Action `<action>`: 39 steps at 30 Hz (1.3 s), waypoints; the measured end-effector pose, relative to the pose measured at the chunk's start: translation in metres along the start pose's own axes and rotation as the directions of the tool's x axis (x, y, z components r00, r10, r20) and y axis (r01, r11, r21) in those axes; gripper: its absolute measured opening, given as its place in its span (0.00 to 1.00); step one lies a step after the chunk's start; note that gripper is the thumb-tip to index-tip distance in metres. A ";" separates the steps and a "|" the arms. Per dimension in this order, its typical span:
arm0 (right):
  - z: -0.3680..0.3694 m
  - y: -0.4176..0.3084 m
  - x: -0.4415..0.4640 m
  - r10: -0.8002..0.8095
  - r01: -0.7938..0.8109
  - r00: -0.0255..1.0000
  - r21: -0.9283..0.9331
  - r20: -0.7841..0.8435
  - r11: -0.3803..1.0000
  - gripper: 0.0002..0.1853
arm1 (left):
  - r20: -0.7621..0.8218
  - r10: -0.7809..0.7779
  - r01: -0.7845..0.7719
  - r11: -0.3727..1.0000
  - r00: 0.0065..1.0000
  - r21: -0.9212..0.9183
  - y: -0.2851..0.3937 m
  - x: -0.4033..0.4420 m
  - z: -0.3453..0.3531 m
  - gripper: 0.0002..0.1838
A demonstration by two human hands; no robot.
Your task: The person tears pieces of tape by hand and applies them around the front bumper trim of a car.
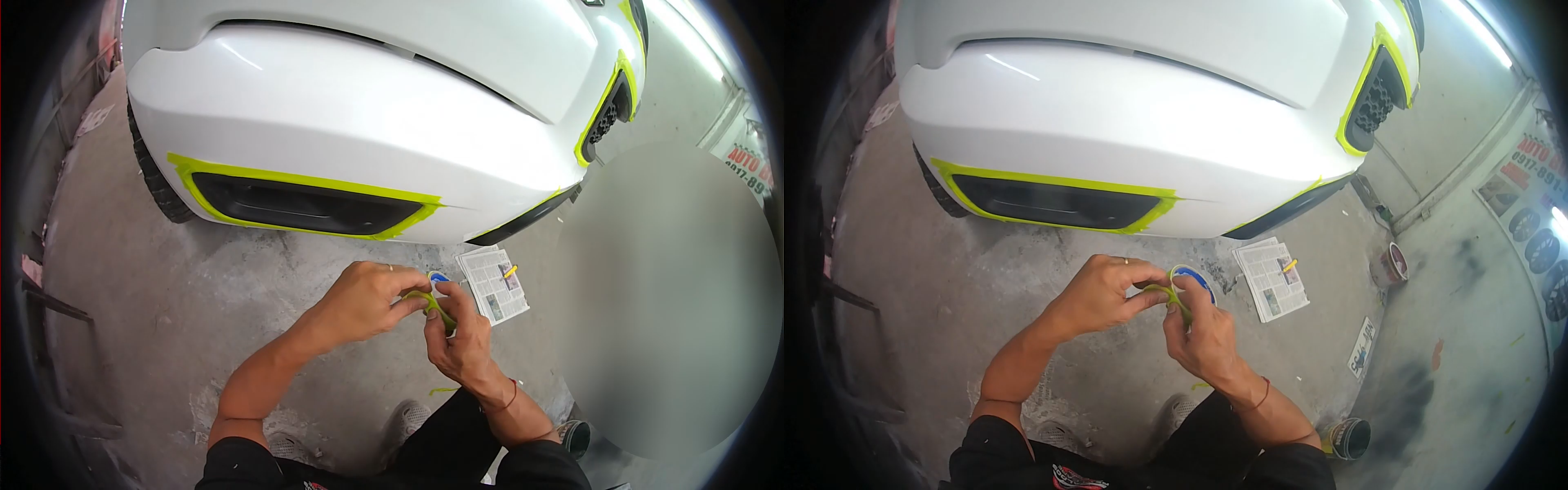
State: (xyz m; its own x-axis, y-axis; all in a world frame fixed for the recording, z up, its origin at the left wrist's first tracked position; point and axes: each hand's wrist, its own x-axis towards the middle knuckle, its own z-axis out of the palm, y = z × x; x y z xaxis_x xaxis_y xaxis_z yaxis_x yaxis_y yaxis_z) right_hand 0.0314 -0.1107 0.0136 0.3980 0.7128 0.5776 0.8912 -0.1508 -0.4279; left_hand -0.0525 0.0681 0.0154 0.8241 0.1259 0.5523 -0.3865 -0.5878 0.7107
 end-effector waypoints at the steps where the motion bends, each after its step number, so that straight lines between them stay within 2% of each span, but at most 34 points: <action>1: 0.000 -0.002 0.000 0.026 -0.025 0.999 0.005 -0.034 1.000 0.23 | -0.006 0.001 -0.001 1.000 1.000 -0.017 -0.002 0.000 0.002 0.10; 3: -0.002 -0.005 0.000 0.050 -0.050 0.996 0.013 -0.069 0.999 0.23 | -0.012 0.001 -0.002 0.999 1.000 -0.033 -0.001 0.000 0.005 0.11; 5: -0.003 -0.006 0.003 -0.002 -0.003 0.997 -0.066 -0.075 0.998 0.22 | -0.038 -0.046 0.043 0.996 0.998 -0.081 0.002 0.002 0.004 0.10; 6: -0.002 -0.006 0.002 -0.018 0.015 0.997 -0.049 -0.072 0.999 0.22 | -0.052 -0.052 0.049 0.997 0.997 -0.062 0.000 0.001 0.004 0.10; 8: -0.004 -0.004 -0.002 0.030 -0.034 0.998 -0.067 -0.059 0.997 0.22 | -0.028 0.074 -0.076 0.996 0.997 -0.053 -0.007 -0.002 0.006 0.11; 13: -0.002 0.001 -0.005 0.028 -0.029 0.998 -0.011 -0.056 1.000 0.23 | -0.003 0.022 -0.022 1.000 1.000 0.006 0.001 -0.001 0.003 0.09; 15: -0.004 0.003 -0.005 0.046 -0.052 0.996 -0.091 -0.073 0.995 0.24 | -0.023 0.088 -0.087 0.995 0.996 0.042 -0.002 -0.003 0.011 0.07; 16: 0.000 0.007 -0.006 0.017 -0.019 0.999 -0.058 -0.036 0.998 0.24 | -0.029 0.073 -0.071 0.996 0.997 0.048 -0.002 -0.003 0.014 0.08; 18: 0.006 0.016 -0.009 0.069 -0.070 0.985 -0.002 -0.157 0.998 0.25 | -0.075 0.029 -0.023 0.997 0.997 0.080 -0.004 -0.003 0.020 0.08; 19: 0.008 0.017 -0.008 0.042 -0.039 0.990 0.024 -0.132 0.999 0.25 | -0.077 0.058 -0.051 0.995 0.995 0.086 -0.006 -0.003 0.022 0.08; 21: 0.005 0.018 -0.007 0.147 -0.133 0.980 0.106 -0.133 0.985 0.26 | -0.100 0.078 -0.067 0.992 0.992 0.106 -0.005 -0.001 0.028 0.07; 22: 0.006 0.019 -0.007 0.125 -0.111 0.985 0.120 -0.117 0.987 0.26 | -0.118 0.105 -0.090 0.988 0.987 0.122 -0.002 -0.001 0.030 0.06; 24: 0.005 0.020 -0.007 0.159 -0.124 0.965 0.173 -0.208 0.977 0.26 | -0.149 0.128 -0.105 0.983 0.980 0.148 0.000 0.000 0.036 0.06; 26: 0.001 0.021 -0.008 0.164 -0.112 0.959 0.224 -0.232 0.968 0.26 | -0.258 0.234 -0.204 0.969 0.938 0.137 0.002 0.001 0.042 0.05; 28: 0.004 0.022 -0.008 0.195 -0.099 0.932 0.302 -0.305 0.948 0.27 | -0.282 0.271 -0.240 0.960 0.920 0.141 0.002 0.003 0.045 0.06; 31: 0.002 0.021 -0.006 0.209 -0.094 0.941 0.388 -0.266 0.917 0.27 | -0.313 0.338 -0.305 0.940 0.888 0.150 0.002 0.002 0.046 0.06; 32: 0.003 0.004 0.001 0.346 -0.176 0.906 0.527 -0.242 0.831 0.25 | -0.311 0.381 -0.326 0.921 0.871 0.215 0.002 0.002 0.048 0.08; 33: 0.008 0.000 0.011 0.346 -0.178 0.908 0.529 -0.238 0.830 0.25 | -0.304 0.423 -0.346 0.897 0.854 0.276 0.002 0.001 0.049 0.09; 34: 0.010 -0.002 0.021 0.578 -0.308 0.795 0.699 -0.183 0.645 0.22 | -0.305 0.422 -0.345 0.897 0.854 0.275 0.003 0.000 0.049 0.09; 35: 0.010 0.002 0.028 0.765 -0.382 0.640 0.831 -0.079 0.405 0.20 | -0.418 0.487 -0.383 0.870 0.767 0.311 0.007 0.001 0.048 0.12; 36: 0.004 0.071 0.012 0.675 -0.463 0.733 0.791 0.086 0.401 0.16 | -0.517 0.545 -0.415 0.838 0.661 0.353 0.010 0.003 0.045 0.14; 37: 0.005 0.073 0.008 0.674 -0.460 0.734 0.793 0.086 0.400 0.16 | -0.514 0.547 -0.416 0.837 0.661 0.356 0.013 0.005 0.039 0.14; 39: 0.011 0.077 0.004 0.540 -0.516 0.809 0.720 0.232 0.464 0.23 | -0.619 0.514 -0.437 0.852 0.594 0.288 0.012 0.010 0.020 0.17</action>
State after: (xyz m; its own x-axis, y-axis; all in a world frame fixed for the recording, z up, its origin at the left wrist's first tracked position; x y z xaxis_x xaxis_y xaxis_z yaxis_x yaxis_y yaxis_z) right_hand 0.0997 -0.1124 -0.0246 0.7529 0.6539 0.0748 0.0509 0.0554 -0.9972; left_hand -0.0408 0.0468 0.0206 0.0350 0.2669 0.9631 -0.5703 -0.7860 0.2386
